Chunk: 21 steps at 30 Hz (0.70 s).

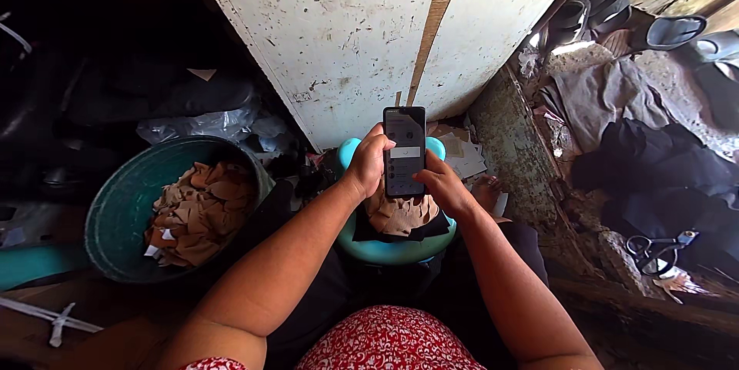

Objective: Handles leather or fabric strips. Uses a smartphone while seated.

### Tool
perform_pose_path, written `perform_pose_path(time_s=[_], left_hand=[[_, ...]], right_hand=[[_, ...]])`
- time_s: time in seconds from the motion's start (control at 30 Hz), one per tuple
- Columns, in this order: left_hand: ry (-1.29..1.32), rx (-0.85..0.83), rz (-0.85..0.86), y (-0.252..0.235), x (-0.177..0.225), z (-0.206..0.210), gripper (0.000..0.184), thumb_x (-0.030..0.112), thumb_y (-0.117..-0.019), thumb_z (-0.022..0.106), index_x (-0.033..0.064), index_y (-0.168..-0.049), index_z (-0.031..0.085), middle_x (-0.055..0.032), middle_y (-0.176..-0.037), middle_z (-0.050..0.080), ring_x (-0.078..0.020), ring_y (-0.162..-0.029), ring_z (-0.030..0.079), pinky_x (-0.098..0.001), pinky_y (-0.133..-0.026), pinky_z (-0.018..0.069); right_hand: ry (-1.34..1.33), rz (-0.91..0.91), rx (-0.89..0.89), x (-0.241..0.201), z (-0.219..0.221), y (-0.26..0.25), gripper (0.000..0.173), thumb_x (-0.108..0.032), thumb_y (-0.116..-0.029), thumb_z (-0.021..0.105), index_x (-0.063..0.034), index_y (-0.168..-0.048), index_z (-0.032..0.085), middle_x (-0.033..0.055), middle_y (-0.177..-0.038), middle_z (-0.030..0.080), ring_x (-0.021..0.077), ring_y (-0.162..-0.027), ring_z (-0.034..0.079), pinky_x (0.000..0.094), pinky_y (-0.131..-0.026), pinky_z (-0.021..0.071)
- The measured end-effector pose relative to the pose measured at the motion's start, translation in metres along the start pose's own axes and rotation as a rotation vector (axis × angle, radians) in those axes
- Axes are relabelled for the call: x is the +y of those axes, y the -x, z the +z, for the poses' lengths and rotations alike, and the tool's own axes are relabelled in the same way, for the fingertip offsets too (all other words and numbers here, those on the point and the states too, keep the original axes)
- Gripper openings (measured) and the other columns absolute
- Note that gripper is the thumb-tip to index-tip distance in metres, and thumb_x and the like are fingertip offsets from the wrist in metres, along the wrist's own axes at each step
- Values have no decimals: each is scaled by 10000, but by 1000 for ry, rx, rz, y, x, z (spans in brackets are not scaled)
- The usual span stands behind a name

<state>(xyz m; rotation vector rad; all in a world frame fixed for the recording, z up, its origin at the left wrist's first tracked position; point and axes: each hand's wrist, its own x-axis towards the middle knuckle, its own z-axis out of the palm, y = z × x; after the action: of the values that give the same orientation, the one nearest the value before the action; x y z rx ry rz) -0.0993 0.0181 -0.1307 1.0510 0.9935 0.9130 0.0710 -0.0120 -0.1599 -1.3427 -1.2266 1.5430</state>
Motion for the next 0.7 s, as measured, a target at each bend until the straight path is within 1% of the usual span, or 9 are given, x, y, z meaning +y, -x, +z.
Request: perform_pose_path(time_s=[0.1, 0.17, 0.23, 0.3, 0.33, 0.4, 0.47, 0.53, 0.7], left_hand=[[8, 4, -1, 1, 0, 1, 411, 181, -992, 303, 149, -1334, 529, -83, -1173, 684, -200, -968, 689, -398, -800, 560], [8, -2, 1, 0, -1, 0, 415, 181, -1003, 296, 157, -1351, 522, -81, -1182, 678, -201, -975, 685, -400, -807, 559], [7, -3, 2, 0, -1, 0, 419, 183, -1005, 297, 163, -1358, 522, -78, -1179, 680, -195, -968, 688, -398, -804, 561], [25, 2, 3, -1, -1, 1, 415, 169, -1000, 296, 154, -1347, 524, -80, -1175, 680, -189, -965, 690, -393, -805, 563], [51, 4, 11, -3, -2, 0, 406, 150, -1001, 296, 135, -1335, 526, -85, -1179, 677, -188, -978, 689, -393, -818, 566], [119, -1, 36, -11, -5, -1, 392, 106, -1016, 290, 96, -1332, 522, -102, -1212, 660, -191, -1039, 676, -405, -874, 571], [137, 6, 46, -12, -4, -3, 390, 101, -1014, 287, 91, -1322, 526, -103, -1206, 662, -188, -1041, 676, -406, -877, 573], [137, 14, 48, -12, -3, -4, 394, 108, -1005, 288, 94, -1315, 531, -96, -1192, 666, -182, -1023, 681, -401, -864, 577], [131, 24, 57, -11, -2, -6, 391, 108, -997, 301, 94, -1303, 543, -90, -1173, 678, -170, -997, 690, -387, -843, 582]], right_hand=[[-5, -18, 11, 2, 0, 0, 307, -138, -1066, 390, -55, -1335, 511, 152, -965, 714, 217, -678, 712, 322, -561, 597], [-15, -25, 28, 2, 1, 0, 325, -233, -1115, 340, -65, -1323, 525, 146, -949, 715, 212, -667, 710, 314, -546, 593], [-24, -27, 30, 2, 0, 0, 357, -270, -1123, 314, -69, -1330, 524, 143, -950, 715, 210, -672, 710, 311, -543, 590], [-38, -25, 17, 2, -1, 0, 341, -245, -1113, 330, -66, -1333, 519, 144, -957, 719, 212, -679, 712, 311, -547, 590], [-42, -25, 4, 1, -1, 0, 320, -201, -1093, 358, -61, -1334, 514, 146, -961, 719, 213, -683, 713, 313, -554, 592], [-29, -21, -35, 0, -1, 0, 355, -78, -988, 454, -52, -1340, 491, 147, -975, 715, 215, -701, 712, 323, -574, 593], [12, -29, -104, -1, -3, 1, 511, 0, -889, 553, -65, -1381, 433, 134, -1006, 709, 207, -723, 709, 321, -599, 593], [72, -57, -162, -1, -3, 1, 629, 25, -821, 607, -90, -1396, 380, 101, -1003, 701, 166, -699, 683, 297, -593, 569], [156, -94, -210, -1, -4, 1, 769, 34, -792, 642, -111, -1461, 291, 93, -1030, 691, 143, -723, 689, 296, -615, 577]])
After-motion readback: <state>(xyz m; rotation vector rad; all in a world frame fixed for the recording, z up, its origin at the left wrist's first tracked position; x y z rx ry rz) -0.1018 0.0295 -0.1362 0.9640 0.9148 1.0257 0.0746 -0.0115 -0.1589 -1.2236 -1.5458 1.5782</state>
